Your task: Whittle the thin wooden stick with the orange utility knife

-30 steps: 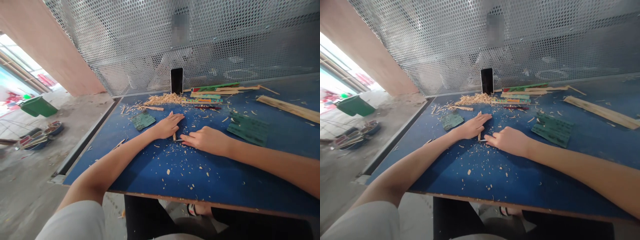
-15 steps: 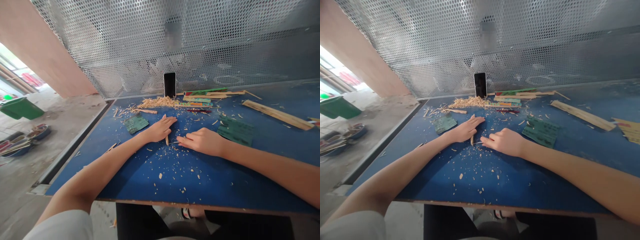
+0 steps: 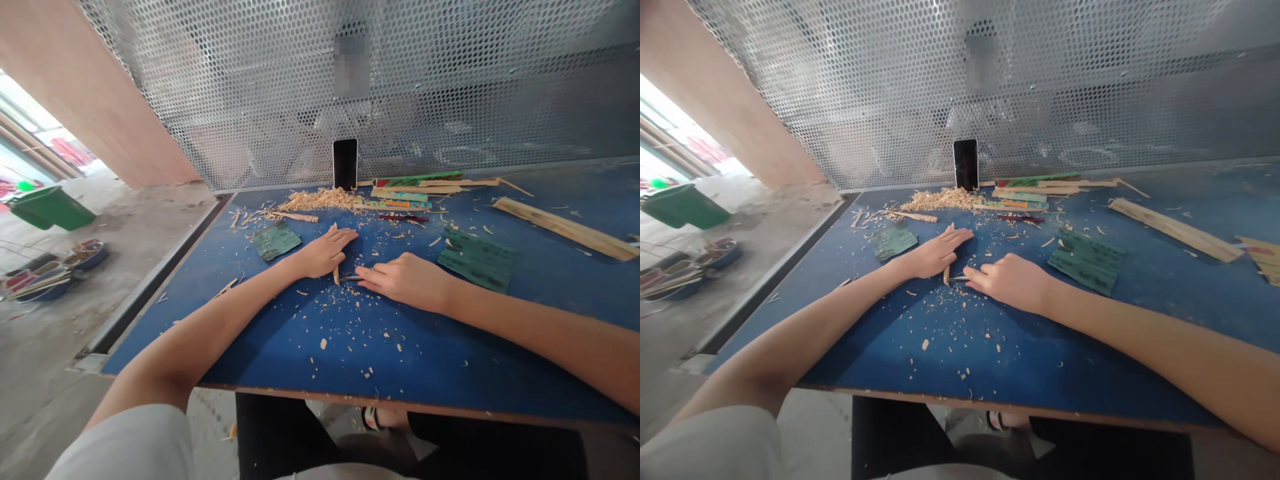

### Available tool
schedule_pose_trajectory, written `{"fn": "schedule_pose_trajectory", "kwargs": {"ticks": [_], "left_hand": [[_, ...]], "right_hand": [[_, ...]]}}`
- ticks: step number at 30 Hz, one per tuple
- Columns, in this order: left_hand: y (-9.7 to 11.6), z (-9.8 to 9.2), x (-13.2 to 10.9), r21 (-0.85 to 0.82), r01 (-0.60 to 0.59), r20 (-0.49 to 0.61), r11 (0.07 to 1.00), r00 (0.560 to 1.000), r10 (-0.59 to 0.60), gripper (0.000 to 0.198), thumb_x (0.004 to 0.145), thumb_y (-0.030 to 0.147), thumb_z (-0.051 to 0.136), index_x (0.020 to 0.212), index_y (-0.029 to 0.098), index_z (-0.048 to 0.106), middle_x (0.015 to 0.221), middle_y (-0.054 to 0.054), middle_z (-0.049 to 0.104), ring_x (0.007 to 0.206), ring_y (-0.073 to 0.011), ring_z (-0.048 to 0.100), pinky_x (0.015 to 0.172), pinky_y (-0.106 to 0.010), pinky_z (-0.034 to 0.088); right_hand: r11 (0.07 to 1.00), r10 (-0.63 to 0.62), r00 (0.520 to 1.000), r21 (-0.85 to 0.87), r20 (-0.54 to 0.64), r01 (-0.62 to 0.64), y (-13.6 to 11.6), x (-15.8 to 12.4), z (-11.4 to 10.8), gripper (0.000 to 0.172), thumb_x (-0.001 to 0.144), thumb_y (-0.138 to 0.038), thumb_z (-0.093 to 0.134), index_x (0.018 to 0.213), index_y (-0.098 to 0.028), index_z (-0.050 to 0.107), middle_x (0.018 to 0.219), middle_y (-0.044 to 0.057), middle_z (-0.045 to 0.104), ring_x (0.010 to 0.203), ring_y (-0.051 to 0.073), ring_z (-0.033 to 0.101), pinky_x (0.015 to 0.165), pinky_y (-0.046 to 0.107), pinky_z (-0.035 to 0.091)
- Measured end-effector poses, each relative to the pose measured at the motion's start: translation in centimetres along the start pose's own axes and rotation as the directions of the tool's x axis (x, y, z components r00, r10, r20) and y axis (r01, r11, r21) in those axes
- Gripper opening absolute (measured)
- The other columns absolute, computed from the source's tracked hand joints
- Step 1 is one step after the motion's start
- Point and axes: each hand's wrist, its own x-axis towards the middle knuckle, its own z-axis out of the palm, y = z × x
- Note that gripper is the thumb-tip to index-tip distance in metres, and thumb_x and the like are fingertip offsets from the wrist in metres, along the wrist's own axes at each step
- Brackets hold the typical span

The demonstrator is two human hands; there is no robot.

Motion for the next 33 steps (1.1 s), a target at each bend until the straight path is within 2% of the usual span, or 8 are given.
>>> {"fn": "schedule_pose_trajectory", "kwargs": {"ticks": [6,11,15,25,29,33], "left_hand": [[-0.1,0.0,0.2,-0.002,-0.019,0.001,1.000,1.000,0.019,0.059,0.105,0.023,0.025,0.163,0.013,0.025,0.174,-0.014,0.031,0.164,-0.0218,0.021,0.137,-0.048,0.006],[-0.2,0.0,0.0,-0.012,-0.035,-0.004,0.999,0.999,0.035,0.059,0.105,0.023,0.026,0.164,0.016,0.024,0.174,-0.013,0.031,0.164,-0.0227,0.022,0.137,-0.050,0.007],[-0.2,-0.1,0.0,-0.011,-0.025,-0.004,1.000,1.000,0.025,0.059,0.106,0.024,0.026,0.164,0.017,0.024,0.174,-0.012,0.031,0.164,-0.0216,0.022,0.137,-0.048,0.008],[0.0,-0.3,0.0,-0.017,-0.027,0.007,1.000,1.000,0.027,0.060,0.106,0.025,0.026,0.164,0.013,0.024,0.174,-0.015,0.030,0.164,-0.0235,0.021,0.137,-0.050,0.007],[0.0,-0.2,0.1,-0.012,-0.030,0.009,0.999,0.999,0.030,0.061,0.105,0.024,0.027,0.165,0.016,0.023,0.174,-0.014,0.030,0.164,-0.0237,0.021,0.137,-0.052,0.007],[-0.2,-0.2,0.1,-0.006,-0.028,0.012,1.000,1.000,0.028,0.059,0.106,0.024,0.026,0.164,0.015,0.023,0.175,-0.013,0.029,0.165,-0.0220,0.020,0.137,-0.049,0.006]], "right_hand": [[0.999,-0.020,0.999,-0.027,0.040,0.021,-0.5,0.6,0.6,0.031,0.114,-0.036,0.044,0.127,-0.018,0.066,0.070,-0.001,0.066,0.053,0.014,0.058,0.055,0.037,0.016],[0.995,-0.080,0.995,-0.064,-0.064,0.076,0.0,0.1,0.6,0.030,0.114,-0.034,0.045,0.126,-0.018,0.068,0.070,-0.002,0.065,0.056,0.014,0.060,0.054,0.035,0.019],[0.997,-0.061,0.992,-0.056,-0.109,0.055,0.4,-0.4,0.6,0.030,0.114,-0.035,0.046,0.124,-0.017,0.069,0.071,-0.002,0.065,0.058,0.013,0.060,0.054,0.034,0.021],[1.000,-0.022,0.999,-0.004,-0.033,0.022,0.1,0.1,0.8,0.034,0.115,-0.036,0.042,0.127,-0.017,0.068,0.071,-0.001,0.066,0.056,0.013,0.059,0.054,0.035,0.018],[1.000,-0.010,1.000,0.005,0.013,0.010,-0.2,0.2,0.6,0.034,0.115,-0.035,0.041,0.127,-0.017,0.068,0.071,-0.001,0.066,0.056,0.013,0.058,0.054,0.035,0.017],[1.000,0.005,0.999,-0.005,0.049,-0.005,-0.5,0.5,0.3,0.034,0.115,-0.036,0.041,0.126,-0.018,0.067,0.071,-0.001,0.066,0.053,0.013,0.057,0.055,0.036,0.016]]}}
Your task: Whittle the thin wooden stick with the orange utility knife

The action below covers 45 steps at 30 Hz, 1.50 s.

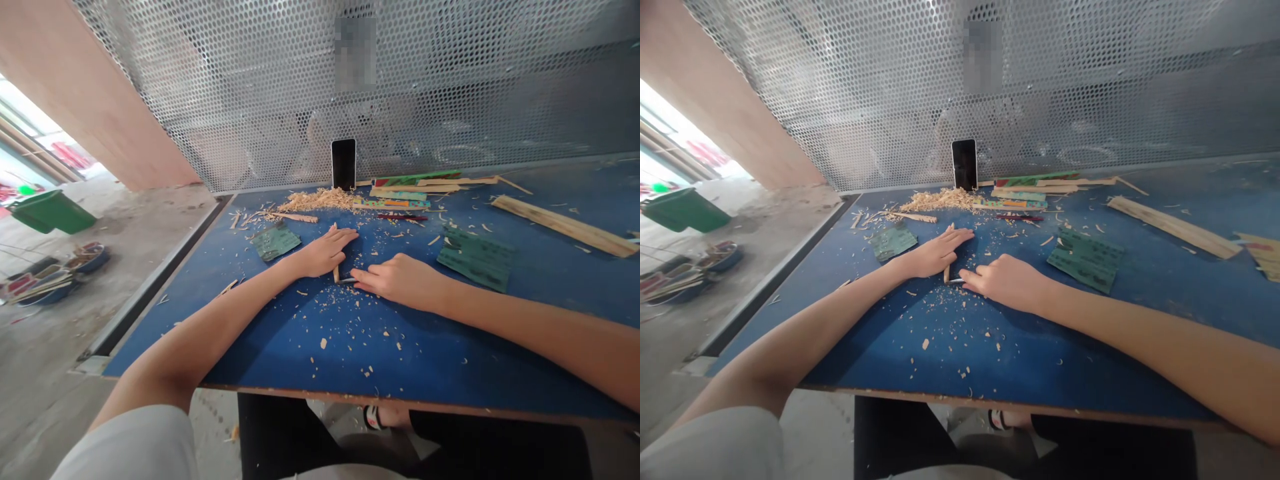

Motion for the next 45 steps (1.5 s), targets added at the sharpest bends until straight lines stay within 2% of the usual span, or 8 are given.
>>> {"fn": "schedule_pose_trajectory", "kwargs": {"ticks": [5,11,17,25,30,35,40,45], "left_hand": [[-0.3,0.2,0.0,0.003,-0.017,-0.017,1.000,1.000,0.017,0.059,0.105,0.021,0.025,0.164,0.017,0.023,0.174,-0.013,0.031,0.165,-0.0214,0.021,0.137,-0.050,0.006],[-0.3,0.2,0.0,-0.014,-0.008,-0.020,1.000,1.000,0.007,0.057,0.106,0.024,0.024,0.162,0.015,0.025,0.173,-0.014,0.031,0.165,-0.0208,0.021,0.137,-0.048,0.006],[0.0,0.0,0.0,-0.009,0.013,-0.011,1.000,1.000,-0.013,0.059,0.105,0.024,0.026,0.163,0.015,0.025,0.174,-0.013,0.031,0.165,-0.0209,0.021,0.137,-0.047,0.006],[0.0,0.0,0.0,0.001,-0.005,-0.012,1.000,1.000,0.005,0.060,0.105,0.024,0.027,0.164,0.017,0.023,0.174,-0.013,0.031,0.164,-0.0227,0.022,0.137,-0.051,0.008],[0.2,-0.2,-0.1,0.026,0.006,0.001,1.000,1.000,-0.006,0.060,0.105,0.023,0.025,0.164,0.013,0.025,0.174,-0.014,0.030,0.164,-0.0215,0.021,0.138,-0.047,0.007],[0.1,-0.1,-0.1,0.016,0.006,-0.006,1.000,1.000,-0.006,0.062,0.105,0.022,0.027,0.166,0.018,0.022,0.174,-0.012,0.032,0.164,-0.0223,0.022,0.137,-0.050,0.009],[-0.1,0.1,-0.2,0.015,0.007,-0.021,1.000,1.000,-0.006,0.061,0.105,0.022,0.028,0.165,0.020,0.022,0.174,-0.010,0.032,0.164,-0.0195,0.023,0.137,-0.048,0.009],[0.1,0.0,-0.3,0.016,0.017,-0.016,1.000,1.000,-0.017,0.060,0.104,0.022,0.028,0.163,0.014,0.027,0.174,-0.012,0.032,0.164,-0.0194,0.022,0.137,-0.045,0.007]], "right_hand": [[0.998,-0.035,0.999,-0.044,-0.041,0.033,0.3,-0.1,-0.2,0.035,0.116,-0.037,0.040,0.124,-0.020,0.069,0.070,-0.001,0.065,0.053,0.012,0.054,0.055,0.035,0.017],[0.993,-0.087,0.988,-0.090,-0.126,0.076,1.0,-0.9,0.5,0.032,0.114,-0.033,0.045,0.131,-0.018,0.068,0.073,-0.001,0.065,0.059,0.012,0.057,0.055,0.034,0.020],[0.998,-0.051,0.996,-0.035,-0.073,0.048,0.6,-0.7,0.4,0.032,0.114,-0.031,0.044,0.132,-0.016,0.067,0.076,0.001,0.068,0.058,0.012,0.058,0.055,0.034,0.021],[1.000,-0.008,1.000,-0.008,0.028,0.009,-0.4,0.1,-0.2,0.030,0.113,-0.028,0.045,0.131,-0.016,0.065,0.072,0.000,0.066,0.053,0.013,0.055,0.055,0.033,0.019],[0.995,-0.069,0.997,-0.076,-0.042,0.066,0.0,-0.4,0.2,0.030,0.112,-0.025,0.046,0.134,-0.016,0.064,0.075,0.000,0.067,0.058,0.013,0.058,0.055,0.034,0.021],[0.994,-0.083,0.987,-0.086,-0.139,0.071,0.5,-0.9,0.3,0.031,0.113,-0.028,0.045,0.130,-0.015,0.067,0.074,0.001,0.066,0.061,0.013,0.059,0.055,0.031,0.025],[0.994,-0.100,0.984,-0.066,-0.147,0.091,0.4,-0.7,0.0,0.030,0.113,-0.027,0.046,0.128,-0.015,0.069,0.075,0.001,0.067,0.060,0.012,0.059,0.055,0.031,0.027],[0.995,-0.087,0.987,-0.056,-0.135,0.080,0.5,-0.6,0.2,0.032,0.114,-0.031,0.044,0.123,-0.015,0.070,0.072,0.000,0.065,0.059,0.012,0.059,0.054,0.032,0.026]]}}
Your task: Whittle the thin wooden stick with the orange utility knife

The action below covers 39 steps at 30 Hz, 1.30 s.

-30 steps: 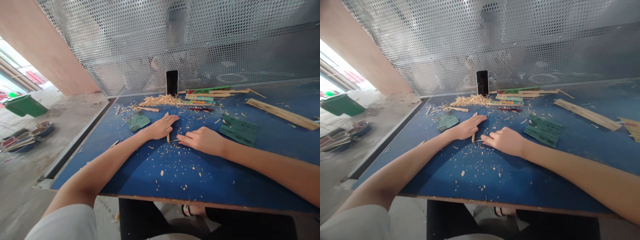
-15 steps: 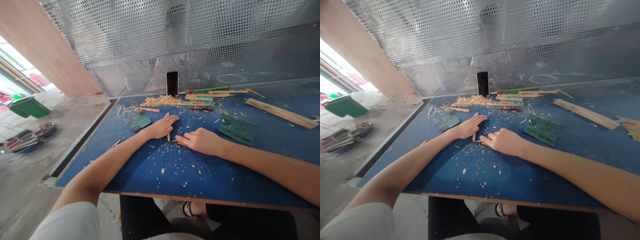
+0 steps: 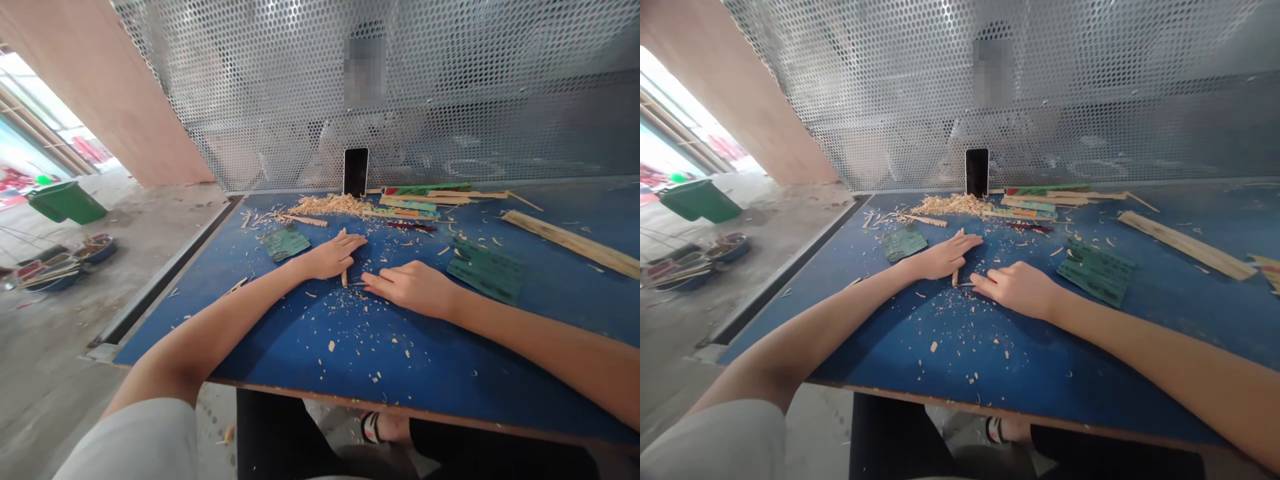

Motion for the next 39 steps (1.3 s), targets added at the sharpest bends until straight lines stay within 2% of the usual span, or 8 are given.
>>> {"fn": "schedule_pose_trajectory", "kwargs": {"ticks": [8,18,28,34,39], "left_hand": [[-0.2,-1.3,-0.8,0.022,-0.008,0.088,1.000,0.996,0.006,0.064,0.106,0.026,0.028,0.169,0.018,0.021,0.178,-0.005,0.023,0.166,-0.0170,0.013,0.138,-0.041,0.006],[-0.3,-1.6,-1.0,0.050,-0.019,0.132,0.999,0.991,0.013,0.066,0.105,0.027,0.029,0.171,0.022,0.018,0.179,0.000,0.019,0.166,-0.0148,0.011,0.138,-0.038,0.006],[-0.5,-1.5,-1.0,0.043,-0.038,0.108,0.998,0.994,0.033,0.066,0.105,0.025,0.028,0.170,0.022,0.019,0.178,0.000,0.023,0.166,-0.0159,0.013,0.138,-0.039,0.007],[-0.8,-1.2,-0.8,0.011,-0.081,0.101,0.997,0.992,0.080,0.067,0.104,0.024,0.030,0.170,0.018,0.020,0.178,-0.003,0.021,0.167,-0.0172,0.009,0.138,-0.039,0.008],[-0.9,-1.0,-0.7,-0.027,-0.104,0.075,0.994,0.991,0.106,0.067,0.105,0.024,0.028,0.172,0.021,0.016,0.179,-0.002,0.016,0.167,-0.0169,0.005,0.138,-0.041,0.007]], "right_hand": [[1.000,-0.004,1.000,0.010,-0.002,0.004,0.0,0.5,-0.1,0.032,0.114,-0.033,0.044,0.119,-0.017,0.071,0.071,-0.001,0.064,0.057,0.012,0.058,0.055,0.032,0.027],[0.999,0.044,0.990,0.033,-0.132,-0.040,-0.1,1.1,0.3,0.030,0.113,-0.033,0.050,0.117,-0.014,0.073,0.070,-0.002,0.064,0.062,0.013,0.062,0.055,0.032,0.030],[0.996,0.070,0.996,0.059,-0.061,-0.067,-0.3,1.5,0.2,0.036,0.115,-0.035,0.044,0.115,-0.017,0.075,0.071,-0.001,0.068,0.058,0.012,0.062,0.054,0.033,0.023],[0.997,0.048,0.996,0.055,0.079,-0.053,-0.4,2.0,0.0,0.038,0.116,-0.036,0.038,0.122,-0.018,0.071,0.072,-0.001,0.068,0.060,0.014,0.062,0.056,0.034,0.022],[0.996,0.073,0.984,0.029,0.163,-0.079,-1.2,2.6,-0.8,0.038,0.116,-0.035,0.037,0.122,-0.015,0.069,0.074,0.001,0.069,0.058,0.015,0.061,0.057,0.035,0.020]]}}
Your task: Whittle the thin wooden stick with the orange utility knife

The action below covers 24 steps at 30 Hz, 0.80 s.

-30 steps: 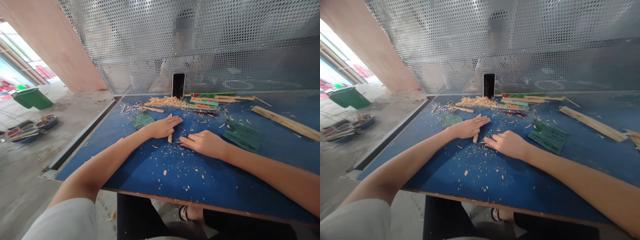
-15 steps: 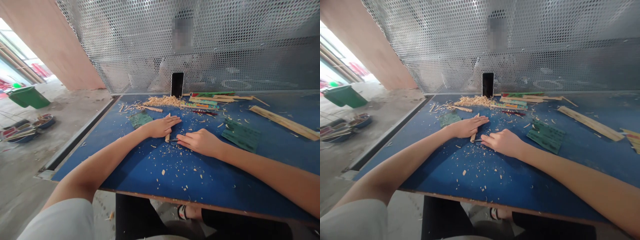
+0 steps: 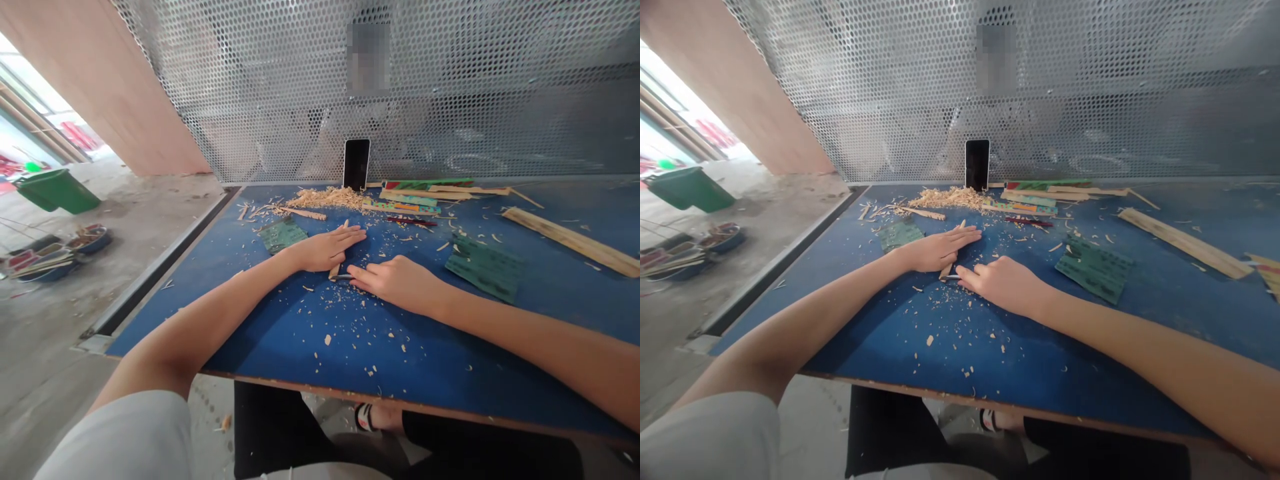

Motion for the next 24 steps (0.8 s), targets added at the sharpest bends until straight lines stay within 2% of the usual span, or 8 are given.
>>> {"fn": "schedule_pose_trajectory", "kwargs": {"ticks": [5,9,11,18,24], "left_hand": [[-0.1,0.4,0.1,-0.016,-0.015,-0.037,1.000,0.999,0.015,0.063,0.110,0.038,0.030,0.170,0.021,0.022,0.179,-0.004,0.017,0.168,-0.0202,0.004,0.138,-0.045,0.004],[-0.3,0.4,0.2,-0.021,-0.030,-0.034,0.999,0.999,0.029,0.062,0.109,0.032,0.027,0.170,0.020,0.023,0.180,-0.005,0.015,0.168,-0.0206,0.002,0.138,-0.047,0.005],[-0.4,0.4,0.2,-0.017,-0.035,-0.022,0.999,0.999,0.034,0.063,0.109,0.030,0.026,0.171,0.020,0.022,0.180,-0.004,0.014,0.168,-0.0199,0.001,0.138,-0.046,0.005],[-0.5,0.6,0.2,0.022,0.039,0.000,0.999,0.999,-0.039,0.064,0.109,0.031,0.022,0.171,0.017,0.020,0.180,-0.004,0.013,0.167,-0.0202,0.000,0.137,-0.045,0.001],[-0.2,0.5,0.2,0.031,0.045,0.012,0.998,0.999,-0.046,0.065,0.108,0.030,0.022,0.171,0.015,0.019,0.180,-0.005,0.012,0.167,-0.0207,-0.001,0.138,-0.044,0.006]], "right_hand": [[1.000,0.023,0.995,0.016,0.097,-0.024,-0.5,0.4,-0.8,0.039,0.116,-0.034,0.035,0.112,-0.015,0.069,0.072,0.003,0.069,0.057,0.017,0.061,0.056,0.035,0.019],[0.998,0.047,0.990,0.042,0.133,-0.053,-0.7,0.6,-1.1,0.039,0.116,-0.037,0.035,0.117,-0.015,0.067,0.068,0.001,0.067,0.056,0.017,0.060,0.055,0.035,0.018],[0.998,0.053,0.992,0.035,0.111,-0.057,-0.8,0.4,-1.0,0.038,0.116,-0.036,0.036,0.120,-0.015,0.067,0.068,0.001,0.067,0.056,0.016,0.060,0.054,0.034,0.018],[0.997,0.064,0.992,-0.027,-0.110,-0.068,-0.5,-1.0,0.1,0.038,0.116,-0.034,0.038,0.130,-0.015,0.068,0.072,0.001,0.068,0.061,0.013,0.063,0.054,0.033,0.021],[1.000,0.030,0.994,0.004,-0.103,-0.030,-0.4,-1.0,0.3,0.039,0.116,-0.034,0.038,0.125,-0.015,0.071,0.070,0.001,0.066,0.058,0.013,0.060,0.055,0.033,0.021]]}}
